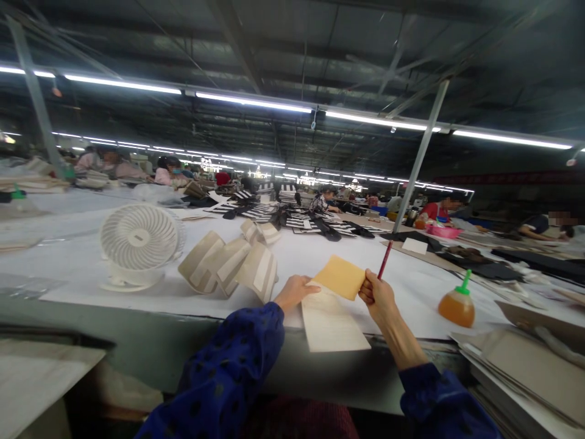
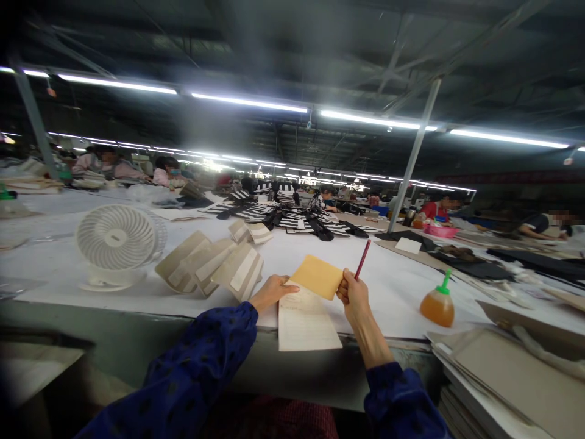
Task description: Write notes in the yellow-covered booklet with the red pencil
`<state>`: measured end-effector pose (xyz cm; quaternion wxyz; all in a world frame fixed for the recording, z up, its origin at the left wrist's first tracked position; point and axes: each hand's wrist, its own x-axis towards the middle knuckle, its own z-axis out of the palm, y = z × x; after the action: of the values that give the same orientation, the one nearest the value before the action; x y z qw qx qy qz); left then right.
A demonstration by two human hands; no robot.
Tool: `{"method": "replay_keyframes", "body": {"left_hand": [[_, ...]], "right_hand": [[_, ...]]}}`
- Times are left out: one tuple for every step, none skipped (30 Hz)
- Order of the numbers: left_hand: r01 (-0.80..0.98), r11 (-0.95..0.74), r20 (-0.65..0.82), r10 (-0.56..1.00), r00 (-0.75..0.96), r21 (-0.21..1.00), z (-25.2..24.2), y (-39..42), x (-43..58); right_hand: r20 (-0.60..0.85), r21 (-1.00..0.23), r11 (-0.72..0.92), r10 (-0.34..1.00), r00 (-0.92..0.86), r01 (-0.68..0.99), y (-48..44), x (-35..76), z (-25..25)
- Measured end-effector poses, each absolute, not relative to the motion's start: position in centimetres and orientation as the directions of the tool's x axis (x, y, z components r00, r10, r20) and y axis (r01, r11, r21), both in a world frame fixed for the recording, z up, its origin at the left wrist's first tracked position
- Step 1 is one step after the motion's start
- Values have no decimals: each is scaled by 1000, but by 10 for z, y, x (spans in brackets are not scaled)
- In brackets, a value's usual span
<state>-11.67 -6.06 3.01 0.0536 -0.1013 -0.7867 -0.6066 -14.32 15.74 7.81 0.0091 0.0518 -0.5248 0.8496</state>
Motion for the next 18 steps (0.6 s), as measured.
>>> {"method": "replay_keyframes", "body": {"left_hand": [[195,244,182,75,-980,950,30,-60,-116],[170,246,160,59,-985,954,30,-60,-116],[153,247,146,46,-988,957,29,-60,-115],[145,246,139,38,-989,958,29,-60,-115],[144,243,140,32,-990,959,29,-60,-115],[148,238,146,28,-989,960,29,-60,-115],[155,231,154,22,-988,961,30,-60,-115],[163,222,163,18,-987,961,30,-60,-115],[170,212,172,13,-985,962,30,-60,-114],[178,200,180,10,-984,963,31,-60,-113],[186,188,187,8,-982,965,32,-60,-112],[193,174,195,6,-981,966,33,-60,-111],[200,159,202,6,-979,967,35,-60,-109],[208,143,210,5,-978,968,36,-60,-107],[215,127,216,4,-976,968,37,-60,-106],[220,110,221,5,-975,969,39,-60,-104],[225,94,225,8,-974,970,40,-59,-103],[229,77,229,10,-973,970,40,-59,-103]], "right_hand": [[107,-889,-452,-35,-994,-80,157,-142,80],[116,-887,-454,-32,-993,-89,157,-141,81],[123,-885,-456,-31,-992,-95,157,-140,82],[128,-883,-458,-27,-991,-101,157,-139,84],[130,-882,-460,-18,-991,-107,157,-138,85],[131,-880,-462,-5,-991,-114,158,-136,85],[134,-876,-466,13,-991,-124,158,-135,86],[136,-871,-472,38,-990,-137,158,-133,87],[138,-864,-480,65,-988,-152,158,-132,87],[139,-855,-490,93,-986,-167,158,-130,88],[140,-847,-500,116,-983,-179,158,-128,89],[140,-841,-507,133,-981,-189,158,-126,91],[141,-837,-511,143,-980,-195,158,-124,92],[146,-836,-510,147,-978,-201,157,-122,94],[153,-838,-504,150,-977,-209,156,-120,96],[161,-842,-493,157,-974,-219,155,-118,99],[171,-848,-477,167,-971,-232,153,-116,101],[182,-854,-459,175,-968,-244,151,-113,102]]}}
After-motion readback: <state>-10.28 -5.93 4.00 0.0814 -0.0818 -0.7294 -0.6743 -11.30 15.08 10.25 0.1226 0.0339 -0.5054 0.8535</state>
